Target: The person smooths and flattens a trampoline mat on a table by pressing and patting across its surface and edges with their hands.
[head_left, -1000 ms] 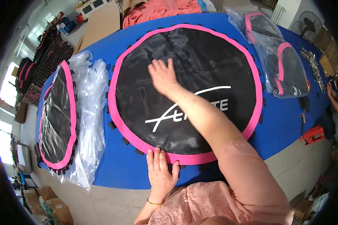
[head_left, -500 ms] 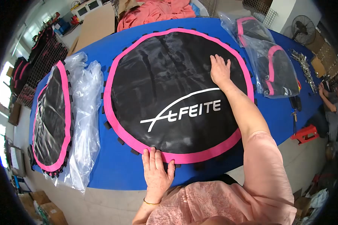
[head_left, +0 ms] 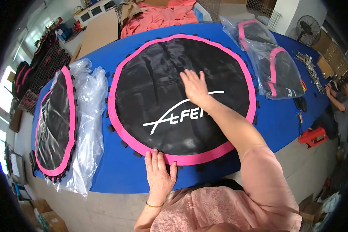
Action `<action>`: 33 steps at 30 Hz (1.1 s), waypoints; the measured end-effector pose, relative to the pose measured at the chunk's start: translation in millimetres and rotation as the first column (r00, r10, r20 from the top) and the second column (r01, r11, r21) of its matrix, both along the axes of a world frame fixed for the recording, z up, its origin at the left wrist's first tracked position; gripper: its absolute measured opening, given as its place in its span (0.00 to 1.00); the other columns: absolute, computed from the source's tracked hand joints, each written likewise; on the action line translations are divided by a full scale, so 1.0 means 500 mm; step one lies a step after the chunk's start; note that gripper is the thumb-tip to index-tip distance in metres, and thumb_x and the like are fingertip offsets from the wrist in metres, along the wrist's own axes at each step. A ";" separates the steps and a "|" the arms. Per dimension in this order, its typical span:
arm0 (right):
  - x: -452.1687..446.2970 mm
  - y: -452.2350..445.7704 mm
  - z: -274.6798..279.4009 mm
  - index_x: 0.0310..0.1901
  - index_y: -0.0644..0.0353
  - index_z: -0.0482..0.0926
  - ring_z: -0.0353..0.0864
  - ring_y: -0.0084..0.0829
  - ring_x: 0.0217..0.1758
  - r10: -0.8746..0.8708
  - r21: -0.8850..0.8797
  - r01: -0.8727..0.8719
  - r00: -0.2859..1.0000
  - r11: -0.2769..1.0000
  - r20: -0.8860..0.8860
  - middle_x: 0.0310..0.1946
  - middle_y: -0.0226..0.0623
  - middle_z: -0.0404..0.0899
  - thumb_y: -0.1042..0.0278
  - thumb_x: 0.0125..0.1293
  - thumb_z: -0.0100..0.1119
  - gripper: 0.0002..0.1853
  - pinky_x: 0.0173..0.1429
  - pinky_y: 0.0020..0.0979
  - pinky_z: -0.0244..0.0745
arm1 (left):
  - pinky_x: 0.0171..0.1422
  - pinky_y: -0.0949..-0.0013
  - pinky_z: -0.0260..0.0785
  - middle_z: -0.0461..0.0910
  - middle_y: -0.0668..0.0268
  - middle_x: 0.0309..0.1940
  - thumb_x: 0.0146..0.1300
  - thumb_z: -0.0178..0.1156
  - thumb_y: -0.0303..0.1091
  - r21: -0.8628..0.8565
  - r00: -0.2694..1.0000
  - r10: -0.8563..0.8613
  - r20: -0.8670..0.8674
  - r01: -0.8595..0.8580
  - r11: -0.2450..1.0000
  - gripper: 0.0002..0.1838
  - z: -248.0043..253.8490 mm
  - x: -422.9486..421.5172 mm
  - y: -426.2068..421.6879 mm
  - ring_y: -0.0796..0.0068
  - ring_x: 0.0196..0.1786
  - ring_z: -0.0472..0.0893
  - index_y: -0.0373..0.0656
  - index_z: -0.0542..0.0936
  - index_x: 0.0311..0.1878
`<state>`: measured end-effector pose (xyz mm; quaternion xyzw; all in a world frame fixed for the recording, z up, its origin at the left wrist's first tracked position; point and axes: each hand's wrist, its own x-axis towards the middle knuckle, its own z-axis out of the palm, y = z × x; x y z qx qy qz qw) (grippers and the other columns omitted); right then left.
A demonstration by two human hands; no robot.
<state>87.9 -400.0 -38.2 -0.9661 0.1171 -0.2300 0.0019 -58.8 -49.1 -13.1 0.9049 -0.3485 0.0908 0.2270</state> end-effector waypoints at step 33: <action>0.012 0.074 0.034 0.74 0.58 0.69 0.65 0.46 0.80 0.264 -0.080 -0.269 0.962 0.960 -0.069 0.75 0.46 0.69 0.76 0.66 0.57 0.33 0.83 0.66 0.50 | 0.82 0.38 0.59 0.72 0.40 0.71 0.68 0.70 0.46 -0.014 1.000 0.007 -0.015 -0.008 1.000 0.35 0.000 0.003 0.001 0.32 0.79 0.64 0.28 0.73 0.67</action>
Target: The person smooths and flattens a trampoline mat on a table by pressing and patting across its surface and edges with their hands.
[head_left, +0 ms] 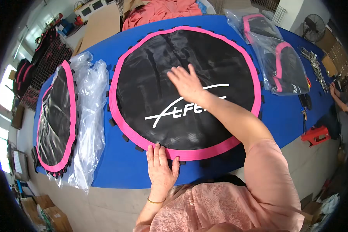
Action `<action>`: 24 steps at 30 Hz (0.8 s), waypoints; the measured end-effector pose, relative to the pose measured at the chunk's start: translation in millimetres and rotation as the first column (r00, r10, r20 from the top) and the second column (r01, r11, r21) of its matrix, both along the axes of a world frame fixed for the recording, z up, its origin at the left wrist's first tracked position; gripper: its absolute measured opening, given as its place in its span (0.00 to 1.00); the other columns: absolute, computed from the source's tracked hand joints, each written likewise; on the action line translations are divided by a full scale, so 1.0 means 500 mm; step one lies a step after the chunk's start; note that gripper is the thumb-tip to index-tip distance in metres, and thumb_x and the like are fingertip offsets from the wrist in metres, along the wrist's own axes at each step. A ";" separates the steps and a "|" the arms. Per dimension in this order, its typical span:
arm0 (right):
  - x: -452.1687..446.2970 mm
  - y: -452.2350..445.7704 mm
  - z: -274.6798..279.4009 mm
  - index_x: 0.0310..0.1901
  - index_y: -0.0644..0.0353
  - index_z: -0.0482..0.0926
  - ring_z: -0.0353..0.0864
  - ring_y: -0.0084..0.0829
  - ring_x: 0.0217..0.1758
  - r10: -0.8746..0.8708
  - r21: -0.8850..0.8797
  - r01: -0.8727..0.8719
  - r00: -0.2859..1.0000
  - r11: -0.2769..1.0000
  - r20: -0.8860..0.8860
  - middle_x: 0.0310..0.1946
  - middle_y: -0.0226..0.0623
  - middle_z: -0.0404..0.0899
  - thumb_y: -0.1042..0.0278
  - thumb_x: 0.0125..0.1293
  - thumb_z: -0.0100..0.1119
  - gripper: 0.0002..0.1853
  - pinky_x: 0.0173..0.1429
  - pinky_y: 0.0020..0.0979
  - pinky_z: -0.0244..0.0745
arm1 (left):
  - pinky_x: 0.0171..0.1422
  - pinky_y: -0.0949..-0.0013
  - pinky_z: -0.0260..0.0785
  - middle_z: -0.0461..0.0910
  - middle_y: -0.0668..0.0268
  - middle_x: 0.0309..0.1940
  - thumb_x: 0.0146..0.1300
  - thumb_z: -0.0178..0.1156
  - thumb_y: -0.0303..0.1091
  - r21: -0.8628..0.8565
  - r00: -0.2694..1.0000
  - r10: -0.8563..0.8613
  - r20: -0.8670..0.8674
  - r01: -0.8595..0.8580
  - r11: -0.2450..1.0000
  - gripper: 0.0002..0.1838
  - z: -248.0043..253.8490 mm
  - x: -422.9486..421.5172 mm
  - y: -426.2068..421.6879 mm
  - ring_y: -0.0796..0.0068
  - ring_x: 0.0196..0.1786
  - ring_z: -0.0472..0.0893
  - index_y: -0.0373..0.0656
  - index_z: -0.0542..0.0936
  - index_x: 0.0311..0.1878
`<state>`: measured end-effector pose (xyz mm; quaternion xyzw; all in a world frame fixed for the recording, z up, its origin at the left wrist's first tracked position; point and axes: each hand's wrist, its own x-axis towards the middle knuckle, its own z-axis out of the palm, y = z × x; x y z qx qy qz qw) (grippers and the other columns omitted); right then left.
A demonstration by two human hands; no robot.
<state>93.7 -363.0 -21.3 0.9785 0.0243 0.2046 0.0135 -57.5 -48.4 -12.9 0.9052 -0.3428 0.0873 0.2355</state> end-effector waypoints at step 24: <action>-0.342 -0.023 0.010 0.74 0.56 0.72 0.68 0.43 0.80 0.154 0.053 -0.155 0.988 0.987 0.022 0.74 0.44 0.71 0.68 0.68 0.59 0.31 0.84 0.62 0.50 | 0.81 0.43 0.63 0.73 0.41 0.71 0.72 0.65 0.36 -0.012 1.000 0.004 0.003 -0.004 1.000 0.22 0.005 0.002 -0.001 0.33 0.78 0.65 0.37 0.80 0.66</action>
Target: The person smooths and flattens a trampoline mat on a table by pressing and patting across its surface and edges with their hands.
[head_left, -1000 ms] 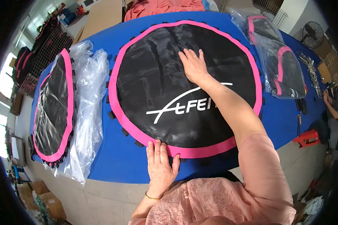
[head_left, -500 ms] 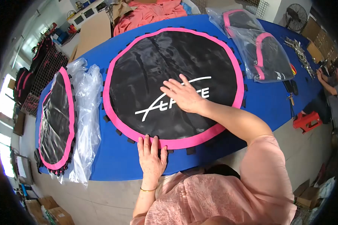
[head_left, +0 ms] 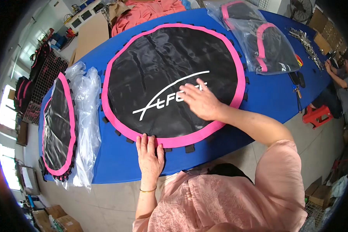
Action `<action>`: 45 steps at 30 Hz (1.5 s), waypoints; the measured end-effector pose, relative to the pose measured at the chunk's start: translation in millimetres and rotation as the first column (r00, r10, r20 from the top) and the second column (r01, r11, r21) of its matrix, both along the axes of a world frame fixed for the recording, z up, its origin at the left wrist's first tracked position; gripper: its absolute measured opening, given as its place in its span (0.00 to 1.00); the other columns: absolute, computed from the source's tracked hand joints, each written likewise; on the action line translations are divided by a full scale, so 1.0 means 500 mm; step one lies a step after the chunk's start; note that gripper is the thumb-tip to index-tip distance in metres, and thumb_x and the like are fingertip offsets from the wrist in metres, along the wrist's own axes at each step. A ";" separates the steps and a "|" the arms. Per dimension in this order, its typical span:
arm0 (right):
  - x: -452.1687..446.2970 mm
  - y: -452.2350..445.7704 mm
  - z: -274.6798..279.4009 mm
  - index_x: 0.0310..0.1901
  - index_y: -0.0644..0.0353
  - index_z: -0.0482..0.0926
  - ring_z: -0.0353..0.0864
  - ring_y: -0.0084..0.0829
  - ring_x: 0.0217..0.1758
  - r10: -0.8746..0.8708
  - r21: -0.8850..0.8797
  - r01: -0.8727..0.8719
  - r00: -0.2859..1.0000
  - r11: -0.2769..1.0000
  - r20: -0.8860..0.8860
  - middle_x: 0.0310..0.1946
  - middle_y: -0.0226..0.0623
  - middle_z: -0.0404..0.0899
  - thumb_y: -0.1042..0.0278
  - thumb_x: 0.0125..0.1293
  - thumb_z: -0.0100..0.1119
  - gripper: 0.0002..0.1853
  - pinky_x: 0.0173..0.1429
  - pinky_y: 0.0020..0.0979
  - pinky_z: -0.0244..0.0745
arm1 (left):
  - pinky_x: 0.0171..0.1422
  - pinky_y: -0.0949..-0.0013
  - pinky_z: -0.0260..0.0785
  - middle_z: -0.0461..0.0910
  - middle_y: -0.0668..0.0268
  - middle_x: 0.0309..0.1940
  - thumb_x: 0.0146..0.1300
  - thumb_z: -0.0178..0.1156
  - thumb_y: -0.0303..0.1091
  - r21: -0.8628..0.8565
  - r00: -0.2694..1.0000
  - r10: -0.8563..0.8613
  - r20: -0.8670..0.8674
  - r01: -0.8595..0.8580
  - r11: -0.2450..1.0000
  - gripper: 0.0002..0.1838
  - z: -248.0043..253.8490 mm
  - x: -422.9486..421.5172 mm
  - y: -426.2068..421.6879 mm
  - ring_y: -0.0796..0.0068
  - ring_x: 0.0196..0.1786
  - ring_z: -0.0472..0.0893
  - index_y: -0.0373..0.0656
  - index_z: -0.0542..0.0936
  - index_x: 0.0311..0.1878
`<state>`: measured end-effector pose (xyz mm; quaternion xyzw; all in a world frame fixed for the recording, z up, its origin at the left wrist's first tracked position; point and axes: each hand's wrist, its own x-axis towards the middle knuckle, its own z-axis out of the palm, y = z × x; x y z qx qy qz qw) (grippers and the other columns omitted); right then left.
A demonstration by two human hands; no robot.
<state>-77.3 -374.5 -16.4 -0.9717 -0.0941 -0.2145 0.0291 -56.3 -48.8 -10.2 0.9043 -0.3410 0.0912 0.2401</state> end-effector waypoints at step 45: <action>-0.036 -0.011 0.014 0.76 0.52 0.70 0.67 0.42 0.81 -0.107 -0.010 0.106 0.993 0.994 -0.053 0.75 0.41 0.72 0.57 0.75 0.62 0.30 0.83 0.62 0.51 | 0.74 0.47 0.69 0.77 0.47 0.63 0.66 0.65 0.24 0.091 0.965 -0.251 -0.071 0.257 0.962 0.22 0.053 -0.055 -0.012 0.39 0.67 0.75 0.38 0.80 0.64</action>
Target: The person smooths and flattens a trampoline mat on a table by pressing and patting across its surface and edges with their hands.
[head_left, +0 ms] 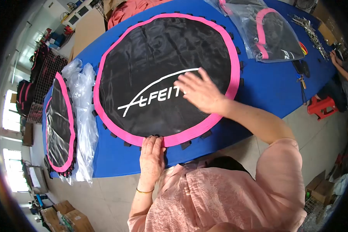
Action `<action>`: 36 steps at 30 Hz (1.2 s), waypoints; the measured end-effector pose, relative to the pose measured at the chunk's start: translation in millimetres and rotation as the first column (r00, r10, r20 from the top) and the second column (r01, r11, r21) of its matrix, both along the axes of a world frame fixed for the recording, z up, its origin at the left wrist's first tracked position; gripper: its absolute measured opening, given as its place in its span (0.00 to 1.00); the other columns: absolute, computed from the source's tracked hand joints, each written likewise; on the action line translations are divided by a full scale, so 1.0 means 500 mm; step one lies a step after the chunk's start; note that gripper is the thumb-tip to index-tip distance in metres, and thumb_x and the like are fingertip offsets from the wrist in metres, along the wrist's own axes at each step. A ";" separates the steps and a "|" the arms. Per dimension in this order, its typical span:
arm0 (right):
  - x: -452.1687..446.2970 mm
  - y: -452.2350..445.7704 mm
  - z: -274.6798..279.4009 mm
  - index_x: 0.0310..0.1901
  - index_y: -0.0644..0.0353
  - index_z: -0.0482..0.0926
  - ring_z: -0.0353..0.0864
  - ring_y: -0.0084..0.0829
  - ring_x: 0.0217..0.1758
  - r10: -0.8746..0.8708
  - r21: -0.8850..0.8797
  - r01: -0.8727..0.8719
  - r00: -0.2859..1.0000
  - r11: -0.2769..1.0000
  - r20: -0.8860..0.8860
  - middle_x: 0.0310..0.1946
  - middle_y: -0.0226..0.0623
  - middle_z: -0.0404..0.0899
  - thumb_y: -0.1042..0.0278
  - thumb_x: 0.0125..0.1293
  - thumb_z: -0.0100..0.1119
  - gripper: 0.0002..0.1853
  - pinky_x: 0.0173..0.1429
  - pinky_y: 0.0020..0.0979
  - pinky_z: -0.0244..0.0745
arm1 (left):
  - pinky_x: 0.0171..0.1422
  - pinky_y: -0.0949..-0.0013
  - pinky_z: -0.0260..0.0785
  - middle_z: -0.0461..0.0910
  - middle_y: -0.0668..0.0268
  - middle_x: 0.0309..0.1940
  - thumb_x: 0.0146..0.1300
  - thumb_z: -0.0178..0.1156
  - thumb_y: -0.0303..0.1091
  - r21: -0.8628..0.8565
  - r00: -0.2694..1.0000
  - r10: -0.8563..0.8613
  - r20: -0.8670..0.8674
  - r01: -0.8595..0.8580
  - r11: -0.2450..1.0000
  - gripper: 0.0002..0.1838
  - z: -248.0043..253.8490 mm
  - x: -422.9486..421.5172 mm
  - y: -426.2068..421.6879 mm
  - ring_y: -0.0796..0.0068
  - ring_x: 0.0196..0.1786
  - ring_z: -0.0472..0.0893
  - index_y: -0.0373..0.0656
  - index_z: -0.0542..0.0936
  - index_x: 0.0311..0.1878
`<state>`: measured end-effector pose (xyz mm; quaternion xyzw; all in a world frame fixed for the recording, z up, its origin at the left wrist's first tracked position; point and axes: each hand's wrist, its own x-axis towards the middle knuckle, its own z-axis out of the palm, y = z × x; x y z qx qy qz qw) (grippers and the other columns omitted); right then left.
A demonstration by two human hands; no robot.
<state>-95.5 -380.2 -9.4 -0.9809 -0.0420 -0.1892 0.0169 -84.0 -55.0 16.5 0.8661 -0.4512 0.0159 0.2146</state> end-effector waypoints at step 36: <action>0.039 0.097 -0.019 0.75 0.58 0.68 0.68 0.44 0.81 0.128 0.546 -0.096 0.991 0.832 -0.021 0.72 0.47 0.75 0.54 0.84 0.46 0.26 0.86 0.56 0.49 | 0.82 0.42 0.60 0.75 0.51 0.73 0.76 0.62 0.40 -0.058 0.996 -0.090 -0.022 0.089 0.994 0.26 -0.032 -0.021 -0.123 0.47 0.75 0.73 0.37 0.76 0.72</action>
